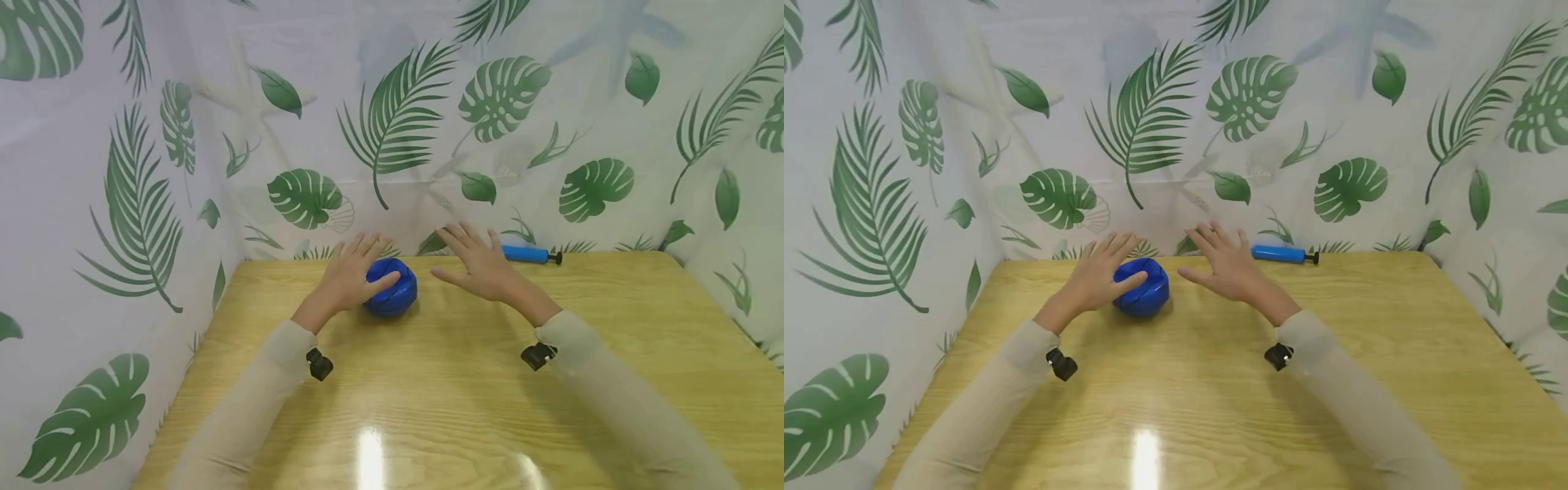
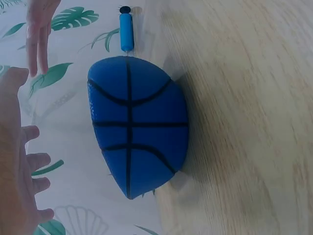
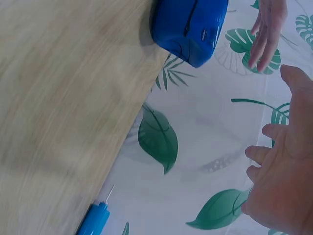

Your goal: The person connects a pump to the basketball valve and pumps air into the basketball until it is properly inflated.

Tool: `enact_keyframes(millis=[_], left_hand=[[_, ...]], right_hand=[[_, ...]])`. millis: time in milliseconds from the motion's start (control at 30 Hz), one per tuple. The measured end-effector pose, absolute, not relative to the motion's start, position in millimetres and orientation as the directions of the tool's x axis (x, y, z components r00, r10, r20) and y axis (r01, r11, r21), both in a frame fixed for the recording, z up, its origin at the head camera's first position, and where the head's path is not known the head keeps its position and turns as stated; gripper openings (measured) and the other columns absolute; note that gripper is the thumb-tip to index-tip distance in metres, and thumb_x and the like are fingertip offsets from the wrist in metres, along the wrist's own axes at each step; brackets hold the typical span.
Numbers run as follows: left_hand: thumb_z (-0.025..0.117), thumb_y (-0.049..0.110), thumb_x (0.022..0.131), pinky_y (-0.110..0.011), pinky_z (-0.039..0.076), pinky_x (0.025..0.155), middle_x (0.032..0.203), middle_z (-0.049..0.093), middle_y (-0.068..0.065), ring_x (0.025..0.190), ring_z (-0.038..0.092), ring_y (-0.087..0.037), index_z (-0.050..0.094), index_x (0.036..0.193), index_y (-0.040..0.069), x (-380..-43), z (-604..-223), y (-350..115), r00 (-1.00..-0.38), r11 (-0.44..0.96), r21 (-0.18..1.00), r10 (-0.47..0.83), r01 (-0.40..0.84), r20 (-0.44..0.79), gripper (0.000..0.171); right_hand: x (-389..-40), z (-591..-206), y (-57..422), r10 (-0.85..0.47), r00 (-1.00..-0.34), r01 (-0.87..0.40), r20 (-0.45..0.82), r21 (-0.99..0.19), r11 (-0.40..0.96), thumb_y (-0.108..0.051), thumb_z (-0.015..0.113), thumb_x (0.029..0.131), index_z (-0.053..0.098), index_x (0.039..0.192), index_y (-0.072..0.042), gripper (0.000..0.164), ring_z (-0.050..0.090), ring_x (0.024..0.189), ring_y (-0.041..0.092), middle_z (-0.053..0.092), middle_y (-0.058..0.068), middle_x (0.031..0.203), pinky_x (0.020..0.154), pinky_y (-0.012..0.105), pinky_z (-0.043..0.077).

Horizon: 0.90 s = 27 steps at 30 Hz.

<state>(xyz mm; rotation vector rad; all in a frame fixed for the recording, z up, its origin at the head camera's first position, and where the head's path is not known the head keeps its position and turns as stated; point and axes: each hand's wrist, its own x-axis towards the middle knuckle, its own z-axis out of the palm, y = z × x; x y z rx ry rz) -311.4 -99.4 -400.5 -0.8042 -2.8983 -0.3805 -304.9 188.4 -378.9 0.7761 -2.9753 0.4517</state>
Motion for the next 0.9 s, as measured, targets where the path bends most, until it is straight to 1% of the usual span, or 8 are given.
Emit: enact_keyframes(millis=[167, 233, 333, 433, 600, 667, 767, 900], left_hand=[[0.045, 0.063, 0.101, -0.067, 0.014, 0.122, 0.170, 0.024, -0.009, 0.158, 0.016, -0.038, 0.025, 0.163, 0.024, -315, -407, -105, -0.862, 0.826, 0.249, 0.472, 0.506, 0.185, 0.077], [0.047, 0.063, 0.100, -0.067, 0.015, 0.122, 0.169, 0.025, -0.010, 0.158, 0.017, -0.038, 0.025, 0.163, 0.023, -315, -410, -108, -0.861, 0.824, 0.254, 0.472, 0.507, 0.187, 0.078], [0.050, 0.062, 0.099, -0.066, 0.016, 0.122, 0.167, 0.030, -0.011, 0.157, 0.021, -0.037, 0.027, 0.163, 0.021, -314, -414, -108, -0.854, 0.811, 0.268, 0.482, 0.519, 0.196, 0.080], [0.055, 0.062, 0.097, -0.063, 0.021, 0.122, 0.163, 0.039, -0.011, 0.154, 0.029, -0.036, 0.033, 0.160, 0.018, -312, -419, -103, -0.834, 0.785, 0.281, 0.508, 0.552, 0.216, 0.080], [0.059, 0.064, 0.094, -0.057, 0.029, 0.119, 0.156, 0.048, -0.009, 0.147, 0.041, -0.033, 0.037, 0.159, 0.019, -309, -429, -92, -0.810, 0.767, 0.262, 0.546, 0.586, 0.215, 0.082], [0.061, 0.064, 0.093, -0.056, 0.030, 0.119, 0.154, 0.049, -0.008, 0.146, 0.042, -0.032, 0.037, 0.158, 0.019, -307, -432, -89, -0.813, 0.770, 0.259, 0.545, 0.583, 0.206, 0.083], [0.066, 0.061, 0.092, -0.056, 0.030, 0.120, 0.153, 0.051, -0.010, 0.145, 0.044, -0.034, 0.042, 0.155, 0.016, -306, -437, -84, -0.821, 0.775, 0.270, 0.533, 0.571, 0.207, 0.081], [0.072, 0.054, 0.090, -0.058, 0.031, 0.120, 0.152, 0.052, -0.012, 0.144, 0.045, -0.037, 0.047, 0.151, 0.012, -303, -444, -79, -0.832, 0.772, 0.312, 0.515, 0.554, 0.203, 0.078]], right_hand=[[-313, -370, 203, -0.444, -0.885, -0.466, 0.140, -0.265, 0.845, -0.058, 0.053, 0.101, 0.016, 0.165, -0.022, 0.083, 0.003, 0.160, 0.035, 0.014, 0.013, 0.172, 0.118, 0.073, -0.006], [-319, -368, 209, -0.436, -0.887, -0.461, 0.152, -0.244, 0.853, -0.056, 0.053, 0.102, 0.018, 0.165, -0.020, 0.081, 0.005, 0.159, 0.036, 0.016, 0.014, 0.171, 0.118, 0.073, -0.005], [-329, -368, 223, -0.421, -0.889, -0.453, 0.177, -0.222, 0.863, -0.054, 0.054, 0.102, 0.022, 0.164, -0.017, 0.078, 0.008, 0.159, 0.037, 0.020, 0.017, 0.170, 0.118, 0.073, -0.001], [-337, -371, 240, -0.395, -0.900, -0.429, 0.185, -0.211, 0.878, -0.051, 0.054, 0.103, 0.026, 0.163, -0.015, 0.076, 0.011, 0.158, 0.038, 0.023, 0.018, 0.168, 0.117, 0.074, 0.003], [-349, -381, 271, -0.332, -0.929, -0.363, 0.165, -0.225, 0.904, -0.044, 0.056, 0.104, 0.030, 0.160, -0.012, 0.070, 0.015, 0.155, 0.043, 0.029, 0.022, 0.165, 0.116, 0.076, 0.005], [-354, -386, 281, -0.308, -0.937, -0.339, 0.163, -0.226, 0.913, -0.040, 0.058, 0.103, 0.033, 0.158, -0.011, 0.067, 0.019, 0.153, 0.045, 0.032, 0.024, 0.162, 0.115, 0.076, 0.008], [-361, -396, 296, -0.286, -0.947, -0.313, 0.145, -0.227, 0.922, -0.036, 0.059, 0.103, 0.037, 0.156, -0.008, 0.064, 0.026, 0.149, 0.047, 0.037, 0.026, 0.159, 0.112, 0.076, 0.013], [-369, -411, 314, -0.270, -0.959, -0.282, 0.081, -0.220, 0.934, -0.032, 0.058, 0.103, 0.037, 0.155, -0.003, 0.062, 0.032, 0.144, 0.050, 0.040, 0.030, 0.154, 0.107, 0.076, 0.023]])
